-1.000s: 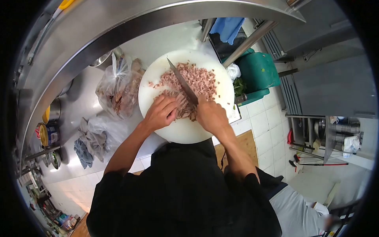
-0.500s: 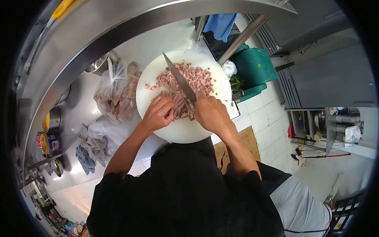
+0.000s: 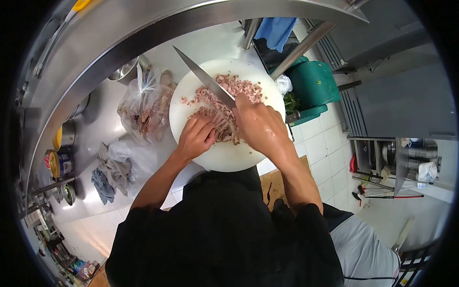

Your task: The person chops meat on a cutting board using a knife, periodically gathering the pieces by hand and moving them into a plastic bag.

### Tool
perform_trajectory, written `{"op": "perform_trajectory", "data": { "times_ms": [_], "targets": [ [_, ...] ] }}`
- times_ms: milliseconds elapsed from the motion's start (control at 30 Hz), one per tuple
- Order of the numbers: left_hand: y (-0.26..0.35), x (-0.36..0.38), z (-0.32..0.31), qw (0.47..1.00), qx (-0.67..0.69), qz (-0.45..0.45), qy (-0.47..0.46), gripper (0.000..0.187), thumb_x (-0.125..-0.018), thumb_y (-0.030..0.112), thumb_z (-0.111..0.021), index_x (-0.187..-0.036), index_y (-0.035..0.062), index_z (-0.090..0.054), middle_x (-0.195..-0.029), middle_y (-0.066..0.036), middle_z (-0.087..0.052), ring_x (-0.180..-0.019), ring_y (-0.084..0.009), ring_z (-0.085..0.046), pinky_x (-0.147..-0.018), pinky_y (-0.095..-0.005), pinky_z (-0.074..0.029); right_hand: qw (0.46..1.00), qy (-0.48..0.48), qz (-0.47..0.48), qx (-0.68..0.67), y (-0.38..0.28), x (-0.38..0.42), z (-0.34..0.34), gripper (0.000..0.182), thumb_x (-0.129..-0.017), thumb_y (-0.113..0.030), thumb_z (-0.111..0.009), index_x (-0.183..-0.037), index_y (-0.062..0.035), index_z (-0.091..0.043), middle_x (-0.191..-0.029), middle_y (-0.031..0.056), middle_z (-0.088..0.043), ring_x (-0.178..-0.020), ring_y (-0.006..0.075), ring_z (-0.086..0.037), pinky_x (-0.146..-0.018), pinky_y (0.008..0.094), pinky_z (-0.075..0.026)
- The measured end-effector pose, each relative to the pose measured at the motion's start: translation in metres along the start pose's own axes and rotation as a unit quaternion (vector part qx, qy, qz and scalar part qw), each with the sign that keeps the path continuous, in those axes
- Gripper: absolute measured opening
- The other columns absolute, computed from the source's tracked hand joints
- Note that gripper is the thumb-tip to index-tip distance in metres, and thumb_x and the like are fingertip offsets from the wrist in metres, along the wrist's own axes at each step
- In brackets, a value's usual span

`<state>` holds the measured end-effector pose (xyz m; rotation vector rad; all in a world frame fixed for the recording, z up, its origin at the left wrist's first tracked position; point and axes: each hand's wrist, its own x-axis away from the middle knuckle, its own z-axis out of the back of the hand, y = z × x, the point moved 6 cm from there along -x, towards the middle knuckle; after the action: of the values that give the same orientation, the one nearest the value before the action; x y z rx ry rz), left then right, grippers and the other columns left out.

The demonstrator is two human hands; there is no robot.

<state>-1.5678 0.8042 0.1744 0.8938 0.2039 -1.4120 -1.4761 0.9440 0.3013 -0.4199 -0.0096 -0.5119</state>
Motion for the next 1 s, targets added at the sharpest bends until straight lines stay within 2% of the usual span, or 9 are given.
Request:
{"op": "perform_trajectory", "data": {
  "times_ms": [133, 200, 300, 400, 533, 700, 800, 933, 1000],
  "targets": [
    [-0.001, 0.003, -0.002, 1.000, 0.015, 0.020, 0.002, 0.024, -0.071, -0.004, -0.074, -0.093, -0.0007, -0.067, -0.102, -0.014, -0.065, -0.096, -0.0320, -0.063, -0.087, -0.0431, -0.054, 0.994, -0.074, 0.049, 0.068, 0.020, -0.022, -0.097, 0.015, -0.092, -0.008, -0.055, -0.104, 0.0009, -0.052, -0.079, 0.0284, -0.069, -0.075, 0.0495, -0.069, -0.068, 0.0602, -0.055],
    [0.000, 0.003, -0.003, 0.999, 0.009, 0.030, 0.010, 0.024, -0.071, -0.004, -0.074, -0.094, -0.0008, -0.067, -0.102, -0.014, -0.065, -0.095, -0.0322, -0.063, -0.087, -0.0434, -0.053, 0.994, -0.056, 0.086, 0.038, 0.030, -0.031, -0.085, 0.016, -0.095, -0.012, -0.057, -0.103, 0.0012, -0.053, -0.078, 0.0278, -0.069, -0.075, 0.0489, -0.069, -0.068, 0.0591, -0.053],
    [0.000, 0.007, -0.005, 0.999, 0.012, 0.029, 0.022, 0.024, -0.071, -0.003, -0.074, -0.094, -0.0006, -0.067, -0.103, -0.013, -0.065, -0.095, -0.0319, -0.063, -0.086, -0.0432, -0.053, 0.995, -0.071, 0.049, 0.040, 0.018, -0.029, -0.043, 0.019, -0.098, -0.017, -0.060, -0.102, 0.0006, -0.055, -0.075, 0.0268, -0.068, -0.075, 0.0490, -0.067, -0.068, 0.0590, -0.051],
    [0.004, 0.005, -0.001, 0.999, -0.020, 0.030, 0.016, 0.025, -0.072, -0.002, -0.074, -0.095, -0.0007, -0.067, -0.102, -0.013, -0.065, -0.095, -0.0317, -0.063, -0.084, -0.0427, -0.053, 0.998, -0.009, 0.062, 0.021, -0.007, -0.020, -0.001, 0.019, -0.098, -0.018, -0.060, -0.102, 0.0004, -0.055, -0.076, 0.0271, -0.068, -0.075, 0.0489, -0.067, -0.067, 0.0594, -0.051],
    [0.004, 0.009, -0.002, 0.999, -0.031, 0.029, 0.010, 0.025, -0.072, -0.001, -0.075, -0.096, 0.0001, -0.067, -0.103, -0.013, -0.065, -0.096, -0.0306, -0.063, -0.081, -0.0414, -0.052, 0.988, -0.085, 0.102, 0.077, 0.004, -0.036, -0.089, 0.015, -0.094, -0.008, -0.052, -0.104, 0.0027, -0.052, -0.077, 0.0292, -0.069, -0.078, 0.0483, -0.070, -0.067, 0.0583, -0.054],
    [0.003, 0.010, -0.004, 0.999, -0.029, 0.030, 0.018, 0.025, -0.073, -0.001, -0.075, -0.096, 0.0005, -0.067, -0.105, -0.013, -0.065, -0.096, -0.0299, -0.063, -0.080, -0.0403, -0.052, 0.992, -0.071, 0.104, 0.027, 0.012, -0.046, -0.047, 0.024, -0.098, -0.018, -0.061, -0.109, 0.0035, -0.058, -0.076, 0.0271, -0.068, -0.074, 0.0484, -0.067, -0.068, 0.0576, -0.052],
    [0.006, 0.009, 0.000, 0.998, -0.037, 0.043, 0.007, 0.024, -0.073, -0.001, -0.075, -0.096, 0.0002, -0.067, -0.104, -0.013, -0.065, -0.095, -0.0301, -0.063, -0.081, -0.0409, -0.051, 0.993, 0.008, 0.114, 0.019, -0.009, -0.036, -0.006, 0.023, -0.098, -0.018, -0.061, -0.106, 0.0033, -0.058, -0.075, 0.0275, -0.067, -0.072, 0.0487, -0.067, -0.067, 0.0567, -0.052],
    [0.006, 0.010, 0.000, 0.999, -0.033, 0.039, 0.006, 0.024, -0.073, -0.001, -0.075, -0.096, 0.0002, -0.067, -0.104, -0.013, -0.064, -0.094, -0.0299, -0.063, -0.081, -0.0410, -0.051, 0.982, -0.081, 0.144, 0.094, 0.011, -0.047, -0.097, 0.020, -0.096, -0.016, -0.060, -0.106, 0.0006, -0.057, -0.076, 0.0271, -0.069, -0.074, 0.0464, -0.070, -0.066, 0.0578, -0.054],
    [0.005, 0.010, -0.001, 0.999, -0.041, 0.032, 0.008, 0.025, -0.073, -0.001, -0.075, -0.097, 0.0002, -0.067, -0.104, -0.013, -0.064, -0.095, -0.0297, -0.063, -0.080, -0.0407, -0.051, 0.984, -0.091, 0.135, 0.064, 0.019, -0.056, -0.084, 0.021, -0.096, -0.018, -0.061, -0.107, -0.0001, -0.058, -0.079, 0.0266, -0.069, -0.078, 0.0472, -0.070, -0.069, 0.0578, -0.054]
  ]
}}
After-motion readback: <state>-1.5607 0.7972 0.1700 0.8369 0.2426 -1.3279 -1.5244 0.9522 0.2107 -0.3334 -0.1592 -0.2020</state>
